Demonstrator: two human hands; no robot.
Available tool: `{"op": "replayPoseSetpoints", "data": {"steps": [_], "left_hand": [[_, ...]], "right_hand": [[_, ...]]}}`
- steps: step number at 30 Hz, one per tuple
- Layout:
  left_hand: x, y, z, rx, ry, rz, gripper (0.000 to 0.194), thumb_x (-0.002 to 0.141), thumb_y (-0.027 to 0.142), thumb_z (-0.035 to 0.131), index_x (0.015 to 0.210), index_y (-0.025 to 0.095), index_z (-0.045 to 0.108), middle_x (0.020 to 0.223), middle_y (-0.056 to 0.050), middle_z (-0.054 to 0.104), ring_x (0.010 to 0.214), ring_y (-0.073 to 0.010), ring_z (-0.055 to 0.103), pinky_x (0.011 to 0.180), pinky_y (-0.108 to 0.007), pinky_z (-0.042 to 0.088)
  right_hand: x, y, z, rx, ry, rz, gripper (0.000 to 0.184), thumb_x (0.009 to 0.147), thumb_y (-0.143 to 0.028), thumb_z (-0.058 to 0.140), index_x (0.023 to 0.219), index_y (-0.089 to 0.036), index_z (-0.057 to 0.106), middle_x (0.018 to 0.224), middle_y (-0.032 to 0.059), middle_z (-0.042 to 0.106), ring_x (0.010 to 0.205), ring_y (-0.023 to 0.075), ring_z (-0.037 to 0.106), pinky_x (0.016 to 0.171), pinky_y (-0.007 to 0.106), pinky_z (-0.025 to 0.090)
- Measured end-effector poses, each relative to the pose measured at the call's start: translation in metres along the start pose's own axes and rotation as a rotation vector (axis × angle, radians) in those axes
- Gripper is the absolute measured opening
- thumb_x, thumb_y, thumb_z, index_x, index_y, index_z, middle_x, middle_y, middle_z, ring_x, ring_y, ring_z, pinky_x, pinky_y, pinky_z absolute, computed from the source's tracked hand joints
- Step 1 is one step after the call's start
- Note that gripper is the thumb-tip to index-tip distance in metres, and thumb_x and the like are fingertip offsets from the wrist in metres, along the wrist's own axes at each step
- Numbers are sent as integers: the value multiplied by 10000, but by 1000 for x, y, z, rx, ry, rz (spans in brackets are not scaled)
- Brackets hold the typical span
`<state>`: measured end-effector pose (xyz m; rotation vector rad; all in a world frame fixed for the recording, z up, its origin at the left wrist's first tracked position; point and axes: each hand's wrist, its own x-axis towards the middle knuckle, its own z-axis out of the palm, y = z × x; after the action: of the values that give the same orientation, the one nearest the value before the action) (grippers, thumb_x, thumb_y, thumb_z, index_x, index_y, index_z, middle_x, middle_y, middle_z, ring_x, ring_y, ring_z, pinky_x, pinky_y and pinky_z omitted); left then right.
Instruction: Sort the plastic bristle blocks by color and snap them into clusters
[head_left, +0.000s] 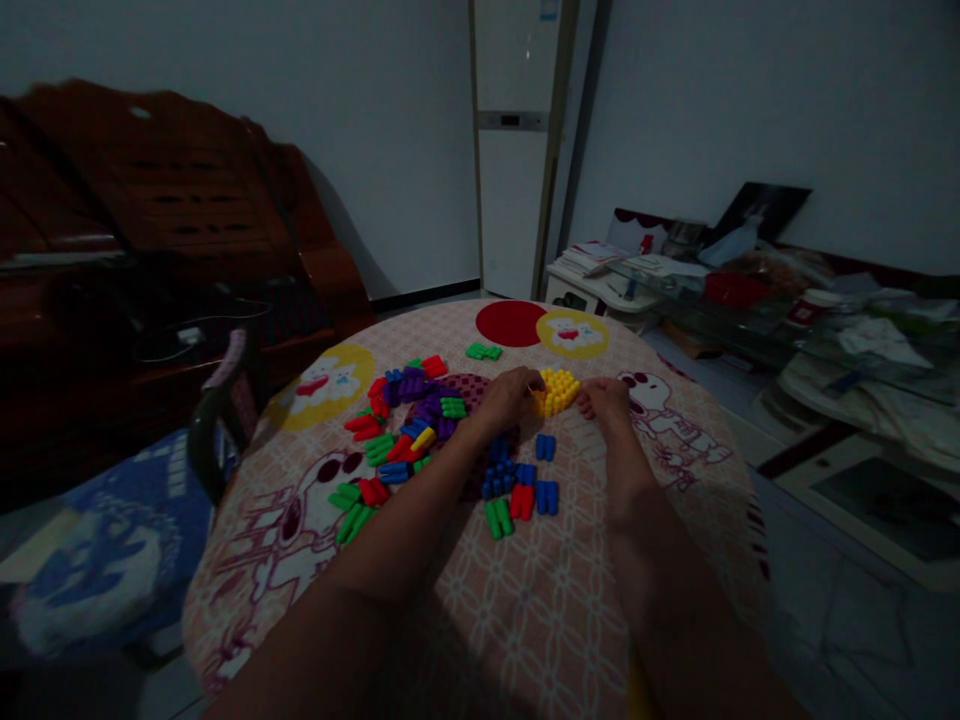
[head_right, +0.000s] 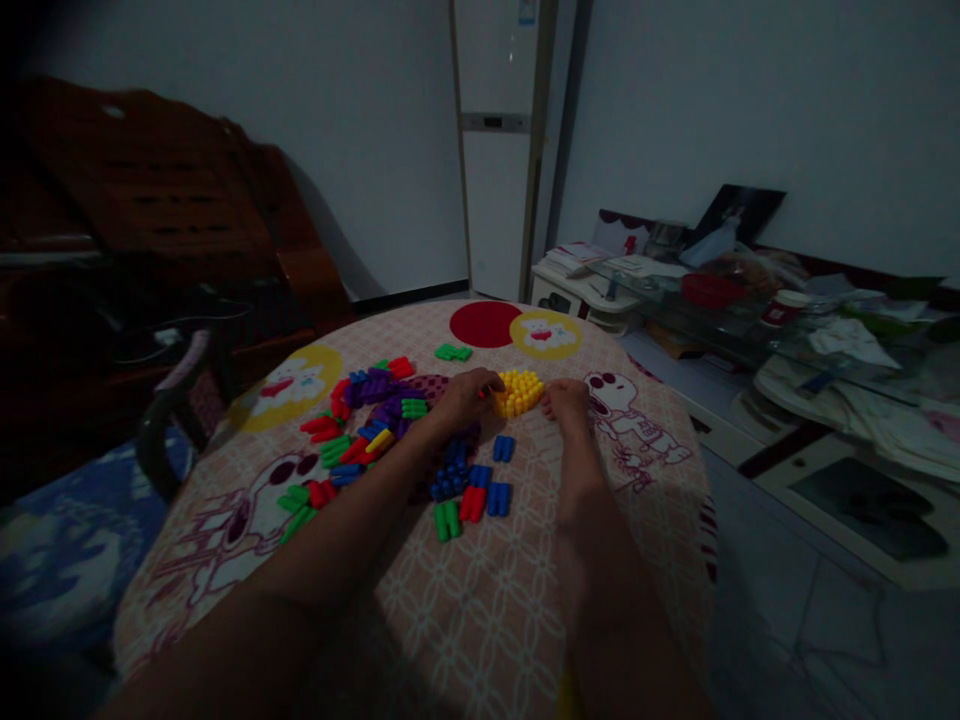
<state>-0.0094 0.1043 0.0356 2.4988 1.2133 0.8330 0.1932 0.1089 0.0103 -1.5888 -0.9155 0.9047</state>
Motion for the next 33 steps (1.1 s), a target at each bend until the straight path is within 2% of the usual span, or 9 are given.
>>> {"op": "replayPoseSetpoints", "data": {"steps": [4,8,11,19,27,30,33], "left_hand": [[-7,0,2,-35,39,-88,292,721,55,589,996,145,629,916,-60,691,800,-165,645,753,-277,507],[-10,6,1,-64,-39,-177,346,725,152,696,1049,157,577,824,-23,687,733,-170,642,703,-279,496],[-10,10,4,-67,-66,-201,304,748,137,682,1029,162,571,824,-29,692,745,-176,652,695,-277,491],[-5,6,15,-66,2,-218,254,740,116,676,968,168,577,902,-57,681,821,-193,640,727,-293,491],[-6,3,28,-22,38,-144,225,720,81,637,928,153,588,941,-80,661,846,-196,603,761,-305,478],[-5,4,14,24,22,-134,225,715,94,637,932,149,618,952,-89,672,853,-203,603,755,-299,470],[-11,-4,-30,65,-93,-194,165,694,128,674,856,161,665,856,-64,686,793,-198,609,720,-278,455]], "right_hand": [[-2,-2,0,13,6,-15,174,776,-93,578,613,-153,590,398,-39,550,282,69,462,293,143,342],[-5,-4,-1,14,0,-13,180,790,-93,569,621,-150,593,406,-36,557,295,75,479,295,146,354],[-5,-6,-2,-3,-4,-11,173,777,-85,582,617,-149,592,407,-37,558,293,72,476,300,146,365],[-2,-2,-1,-28,-2,-28,173,781,-75,564,627,-143,605,414,-40,556,304,71,480,311,147,378],[-3,-1,-1,-11,9,-17,115,773,-92,583,674,-138,617,420,-36,567,310,79,487,311,148,360],[-2,0,-2,8,-2,-21,120,780,-93,566,680,-141,614,415,-34,566,307,80,484,304,149,357],[-3,0,-2,8,-4,-17,130,788,-95,561,677,-145,606,415,-32,566,304,81,481,298,151,357]]}}
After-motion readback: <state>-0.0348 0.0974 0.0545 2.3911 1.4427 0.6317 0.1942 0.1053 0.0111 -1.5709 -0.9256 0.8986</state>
